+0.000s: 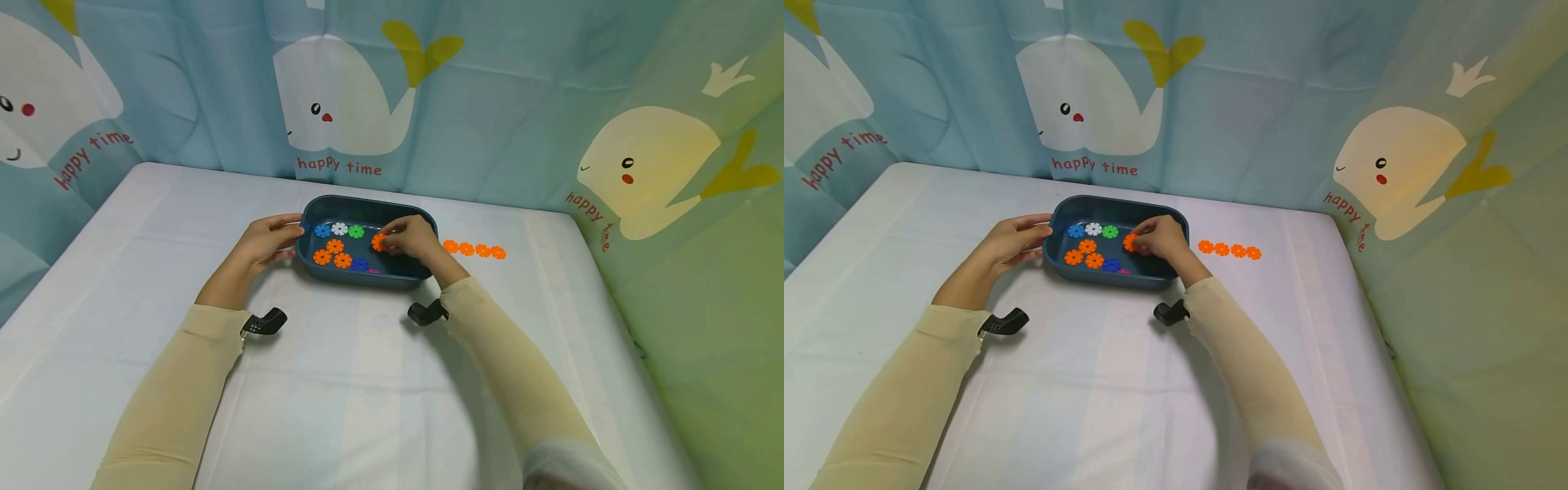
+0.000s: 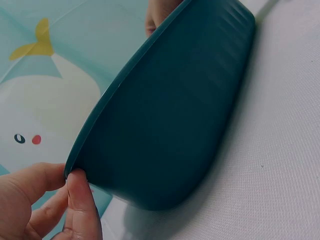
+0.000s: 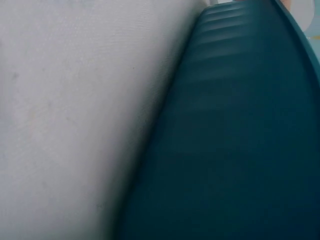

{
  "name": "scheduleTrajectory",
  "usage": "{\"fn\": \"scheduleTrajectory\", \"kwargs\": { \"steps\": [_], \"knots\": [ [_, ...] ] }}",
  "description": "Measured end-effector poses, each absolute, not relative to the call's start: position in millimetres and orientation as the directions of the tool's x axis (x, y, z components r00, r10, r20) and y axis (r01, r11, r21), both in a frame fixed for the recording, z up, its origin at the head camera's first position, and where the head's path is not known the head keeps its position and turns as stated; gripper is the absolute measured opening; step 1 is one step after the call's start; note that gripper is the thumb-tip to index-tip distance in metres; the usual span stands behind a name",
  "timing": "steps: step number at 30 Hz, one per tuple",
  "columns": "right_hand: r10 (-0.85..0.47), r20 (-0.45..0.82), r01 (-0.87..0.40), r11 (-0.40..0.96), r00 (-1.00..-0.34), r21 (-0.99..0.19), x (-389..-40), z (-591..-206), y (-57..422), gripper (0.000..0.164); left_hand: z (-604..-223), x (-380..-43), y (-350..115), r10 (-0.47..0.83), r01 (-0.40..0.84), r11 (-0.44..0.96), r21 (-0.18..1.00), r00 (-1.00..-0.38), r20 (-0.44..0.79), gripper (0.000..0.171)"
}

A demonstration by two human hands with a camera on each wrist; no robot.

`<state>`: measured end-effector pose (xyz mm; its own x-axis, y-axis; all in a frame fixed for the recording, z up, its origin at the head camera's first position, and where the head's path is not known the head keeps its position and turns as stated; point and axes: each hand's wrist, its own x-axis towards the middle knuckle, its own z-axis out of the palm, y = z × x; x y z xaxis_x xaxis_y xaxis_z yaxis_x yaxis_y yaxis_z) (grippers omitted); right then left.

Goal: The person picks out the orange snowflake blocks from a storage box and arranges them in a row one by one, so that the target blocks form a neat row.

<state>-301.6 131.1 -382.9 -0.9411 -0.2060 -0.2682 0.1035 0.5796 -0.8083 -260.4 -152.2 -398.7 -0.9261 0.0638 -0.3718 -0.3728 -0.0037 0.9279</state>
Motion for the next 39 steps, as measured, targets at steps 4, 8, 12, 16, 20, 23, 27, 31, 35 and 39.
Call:
{"fn": "scheduleTrajectory", "kwargs": {
  "steps": [4, 8, 12, 16, 20, 23, 27, 31, 35, 39],
  "knots": [
    [-0.220, -0.252, 0.089, 0.563, -0.942, -0.822, -299, -380, 134, 0.024, -399, -260, -152, 0.065, -0.373, -0.006, 0.928, -0.926, -0.372, 0.053],
    [-0.237, -0.233, 0.068, 0.550, -0.943, -0.833, -296, -376, 136, 0.024, -399, -260, -151, 0.064, -0.369, -0.010, 0.929, -0.928, -0.368, 0.053],
    [-0.240, -0.218, 0.059, 0.536, -0.946, -0.842, -294, -373, 138, 0.024, -399, -261, -151, 0.059, -0.370, -0.013, 0.929, -0.928, -0.368, 0.053],
    [-0.241, -0.219, 0.069, 0.511, -0.946, -0.857, -293, -370, 141, 0.025, -398, -261, -151, 0.061, -0.370, -0.011, 0.929, -0.928, -0.369, 0.053],
    [-0.245, -0.210, 0.067, 0.489, -0.947, -0.870, -290, -367, 145, 0.027, -398, -261, -151, 0.068, -0.368, -0.002, 0.930, -0.928, -0.367, 0.054],
    [-0.249, -0.199, 0.059, 0.477, -0.948, -0.877, -287, -365, 147, 0.027, -397, -260, -152, 0.071, -0.368, 0.001, 0.930, -0.928, -0.367, 0.054],
    [-0.247, -0.188, 0.047, 0.485, -0.951, -0.873, -284, -364, 150, 0.027, -397, -260, -152, 0.070, -0.366, 0.001, 0.931, -0.928, -0.365, 0.054],
    [-0.234, -0.182, 0.041, 0.504, -0.955, -0.863, -282, -363, 153, 0.026, -397, -260, -152, 0.071, -0.362, -0.004, 0.932, -0.930, -0.361, 0.053],
    [-0.227, -0.180, 0.043, 0.503, -0.957, -0.863, -279, -363, 157, 0.027, -397, -260, -153, 0.074, -0.363, -0.014, 0.932, -0.930, -0.361, 0.053],
    [-0.218, -0.178, 0.050, 0.490, -0.960, -0.870, -275, -363, 162, 0.028, -397, -260, -153, 0.074, -0.367, -0.019, 0.930, -0.928, -0.365, 0.053]
  ]
}}
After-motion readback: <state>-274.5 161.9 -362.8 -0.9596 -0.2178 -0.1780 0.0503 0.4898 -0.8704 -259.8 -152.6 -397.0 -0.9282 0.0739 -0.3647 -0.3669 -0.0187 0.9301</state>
